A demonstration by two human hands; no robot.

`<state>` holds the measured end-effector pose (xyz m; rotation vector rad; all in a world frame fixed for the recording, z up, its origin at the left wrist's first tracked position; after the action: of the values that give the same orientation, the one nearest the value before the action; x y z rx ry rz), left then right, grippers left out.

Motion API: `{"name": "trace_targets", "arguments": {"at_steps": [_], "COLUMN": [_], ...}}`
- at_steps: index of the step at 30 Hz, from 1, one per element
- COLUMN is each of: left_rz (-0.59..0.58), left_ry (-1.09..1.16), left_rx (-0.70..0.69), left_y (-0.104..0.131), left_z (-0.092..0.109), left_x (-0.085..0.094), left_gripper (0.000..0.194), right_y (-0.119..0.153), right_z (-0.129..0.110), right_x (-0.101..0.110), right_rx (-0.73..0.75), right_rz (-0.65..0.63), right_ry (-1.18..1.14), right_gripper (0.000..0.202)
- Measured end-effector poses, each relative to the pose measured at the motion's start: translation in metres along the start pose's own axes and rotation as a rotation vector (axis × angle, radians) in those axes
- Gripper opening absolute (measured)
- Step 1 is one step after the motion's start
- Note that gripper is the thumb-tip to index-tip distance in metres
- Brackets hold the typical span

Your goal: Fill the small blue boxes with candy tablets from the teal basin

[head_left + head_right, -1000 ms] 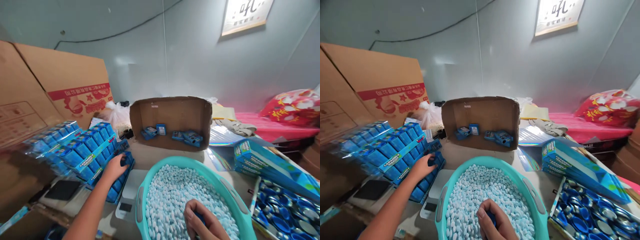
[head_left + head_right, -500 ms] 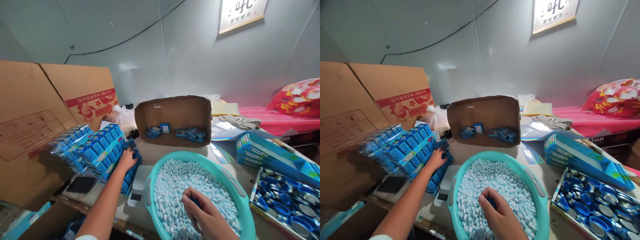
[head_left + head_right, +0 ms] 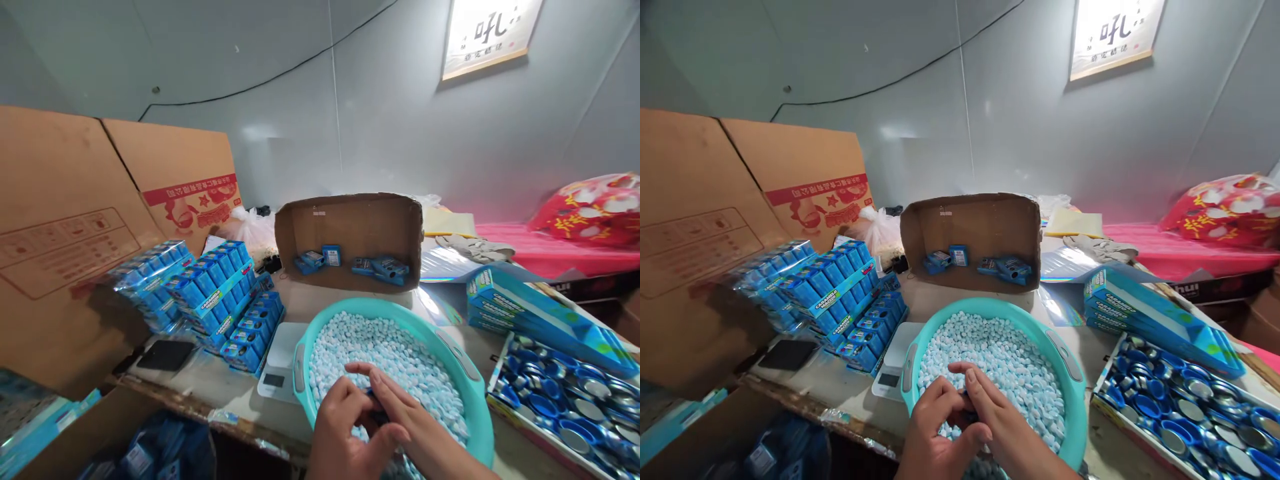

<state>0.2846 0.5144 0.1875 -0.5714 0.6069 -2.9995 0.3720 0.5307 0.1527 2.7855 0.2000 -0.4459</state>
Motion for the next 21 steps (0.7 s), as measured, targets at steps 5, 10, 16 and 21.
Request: {"name": "trace_targets", "arguments": {"at_steps": [5,10,16,21], "left_rz": [-0.128,-0.173,-0.281,0.075], "left_ry": [-0.091,-0.240,-0.184,-0.458], "left_rx": [-0.093,-0.066,-0.141,-0.309], "left_y": [0.005,-0.004,-0.013,-0.043], "left_z": [0.000,-0.005,-0.004,-0.006], "left_x": [0.013,0.031,0.003,0.072], "left_gripper": [0.025,0.019,0.017,0.020], "right_y": [0.001,0.000,-0.008,-0.019], "right_z": [0.014,0.013,0.000,0.014], "right_x": [-0.002,-0.003,-0.004,0.003], "right_rx": [-0.072,-0.046,0.067,0.065], "right_rz": [0.017,0.075,0.041,0.089], "right_ry": [0.064,0.038,0.148,0.160], "right_gripper": [0.082,0.068,0.062,0.085]}}
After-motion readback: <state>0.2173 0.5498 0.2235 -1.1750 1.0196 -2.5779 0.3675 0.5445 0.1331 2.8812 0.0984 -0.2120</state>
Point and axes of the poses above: each hand's wrist, its own y-axis away from the middle knuckle, its own x-axis out of the back of the hand, z = x × y, the point moved 10 cm from there along -y, towards the middle knuckle, and after that the axes turned 9 degrees about z, right-handed, at the moved point
